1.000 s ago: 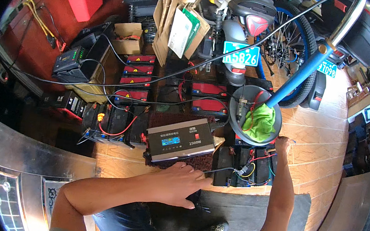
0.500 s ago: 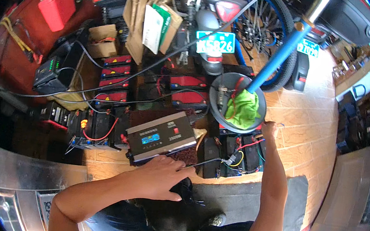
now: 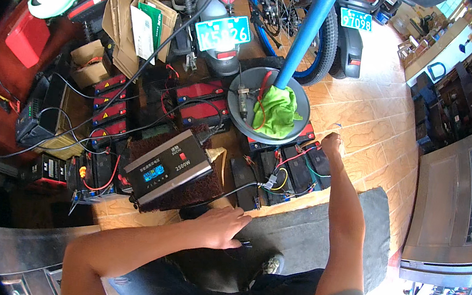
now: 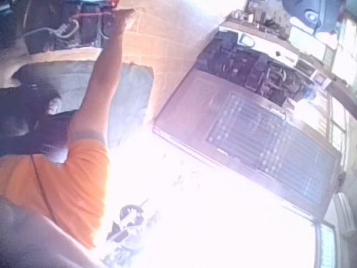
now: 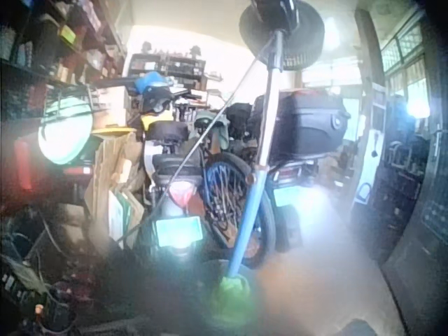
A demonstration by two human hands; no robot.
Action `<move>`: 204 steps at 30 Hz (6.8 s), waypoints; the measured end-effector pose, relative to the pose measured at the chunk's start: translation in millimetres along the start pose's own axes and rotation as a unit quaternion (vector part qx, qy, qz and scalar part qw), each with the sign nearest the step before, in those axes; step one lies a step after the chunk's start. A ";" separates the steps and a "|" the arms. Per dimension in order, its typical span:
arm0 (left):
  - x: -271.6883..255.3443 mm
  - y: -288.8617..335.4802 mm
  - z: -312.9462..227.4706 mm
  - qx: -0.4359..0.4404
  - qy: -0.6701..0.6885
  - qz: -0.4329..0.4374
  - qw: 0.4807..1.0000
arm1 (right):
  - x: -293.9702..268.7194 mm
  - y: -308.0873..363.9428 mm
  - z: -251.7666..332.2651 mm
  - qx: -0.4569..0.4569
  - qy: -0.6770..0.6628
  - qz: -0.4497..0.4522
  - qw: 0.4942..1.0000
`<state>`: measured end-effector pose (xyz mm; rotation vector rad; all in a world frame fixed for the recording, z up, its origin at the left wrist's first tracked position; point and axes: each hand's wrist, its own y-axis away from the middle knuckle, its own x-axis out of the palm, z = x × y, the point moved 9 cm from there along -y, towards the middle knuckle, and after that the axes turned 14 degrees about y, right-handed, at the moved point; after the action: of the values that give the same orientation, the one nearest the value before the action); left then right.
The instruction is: The person uses a test light to check connections on a series of batteries and an inverter. They move the test light between terminals, observe the indicator light, and adjust connections as needed.
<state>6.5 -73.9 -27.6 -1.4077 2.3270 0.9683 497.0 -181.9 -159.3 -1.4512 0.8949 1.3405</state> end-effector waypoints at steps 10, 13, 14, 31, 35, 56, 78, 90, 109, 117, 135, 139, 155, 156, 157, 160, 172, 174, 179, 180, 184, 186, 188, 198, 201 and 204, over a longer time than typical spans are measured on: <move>36.7 -78.4 48.8 -0.044 -0.154 -0.092 0.983 | 16.4 26.7 -21.0 -0.044 -0.056 0.269 0.961; 29.1 -81.8 55.6 -0.079 -0.124 -0.105 0.983 | 0.6 38.0 -13.5 -0.084 -0.075 0.254 0.961; 24.7 -82.4 57.6 -0.087 -0.110 -0.111 0.984 | -3.5 42.4 -12.4 -0.080 -0.089 0.251 0.961; 15.2 -91.9 75.4 -0.068 -0.034 -0.133 0.988 | -20.8 80.9 -1.1 -0.070 -0.042 0.233 0.969; 15.1 -91.0 74.5 -0.077 0.000 -0.129 0.989 | -17.7 81.2 -3.5 -0.062 -0.061 0.225 0.970; 31.3 -106.0 88.1 -0.078 0.054 -0.138 0.986 | 15.9 44.1 -22.6 -0.061 -0.248 0.351 0.901; -15.0 -21.6 -13.3 0.029 -0.072 -0.053 0.996 | -50.3 36.2 124.9 -0.227 -0.235 0.003 0.945; -130.9 94.0 -27.5 0.058 -0.144 -0.394 0.906 | -55.3 18.9 130.1 -0.246 -0.215 -0.085 0.941; -146.0 162.6 81.9 -0.215 -0.031 -0.319 0.923 | -321.0 311.9 374.4 -0.639 -0.207 -0.032 0.740; -144.9 185.2 91.6 -0.209 -0.022 -0.310 0.927 | -282.7 336.8 400.2 -0.681 -0.124 -0.026 0.721; -105.0 312.5 197.6 -0.054 0.276 -0.626 0.728 | -272.3 333.5 388.6 -0.648 -0.143 -0.004 0.748; -74.8 355.2 292.0 -0.225 0.128 -0.637 0.726 | -267.8 333.3 388.1 -0.648 -0.150 -0.010 0.747; -95.4 298.5 395.8 -0.505 0.120 -0.515 0.682 | -265.1 335.1 391.7 -0.658 -0.156 -0.020 0.736; -94.7 298.2 396.9 -0.507 0.121 -0.509 0.685 | -265.9 335.3 391.7 -0.658 -0.156 -0.019 0.737; -95.0 299.2 398.1 -0.505 0.121 -0.511 0.685 | -266.6 335.3 392.2 -0.658 -0.154 -0.017 0.737; -95.6 304.9 398.9 -0.477 0.114 -0.540 0.684 | -271.5 335.3 392.3 -0.656 -0.165 -0.020 0.736; -86.9 308.1 416.7 -0.437 0.082 -0.581 0.682 | -277.8 319.9 378.5 -0.656 -0.201 -0.002 0.727; -85.2 307.3 421.6 -0.432 0.092 -0.583 0.682 | -280.4 286.7 356.0 -0.593 -0.258 -0.048 0.761; -84.7 306.7 416.2 -0.414 0.056 -0.610 0.673 | -170.1 136.5 312.0 -0.221 -0.317 0.019 0.922; -84.9 306.9 418.5 -0.436 0.052 -0.591 0.677 | -153.4 118.5 316.6 -0.225 -0.250 -0.031 0.941; -82.2 308.2 420.2 -0.432 0.064 -0.592 0.677 | -80.5 88.9 321.5 -0.203 -0.150 0.013 0.967; -84.8 313.5 419.1 -0.375 0.065 -0.621 0.685 | -83.9 86.6 326.3 -0.216 -0.178 0.001 0.960; -82.7 315.5 417.3 -0.357 0.062 -0.638 0.680 | -108.5 85.3 321.1 -0.189 -0.205 -0.025 0.960; -104.4 316.5 221.3 -0.059 0.106 -0.806 0.579 | -304.3 122.1 247.8 -0.158 -0.526 0.142 0.824; -131.6 287.6 149.5 0.040 0.107 -0.769 0.628 | -335.6 153.5 235.1 -0.135 -0.592 0.218 0.764; -152.8 251.1 85.9 0.117 0.144 -0.696 0.694 | -352.2 199.2 237.3 -0.191 -0.629 0.335 0.675</move>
<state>-142.7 165.7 91.3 -2.5048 0.7445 -0.0563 188.7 -43.2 165.8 -0.0632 0.1248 2.6351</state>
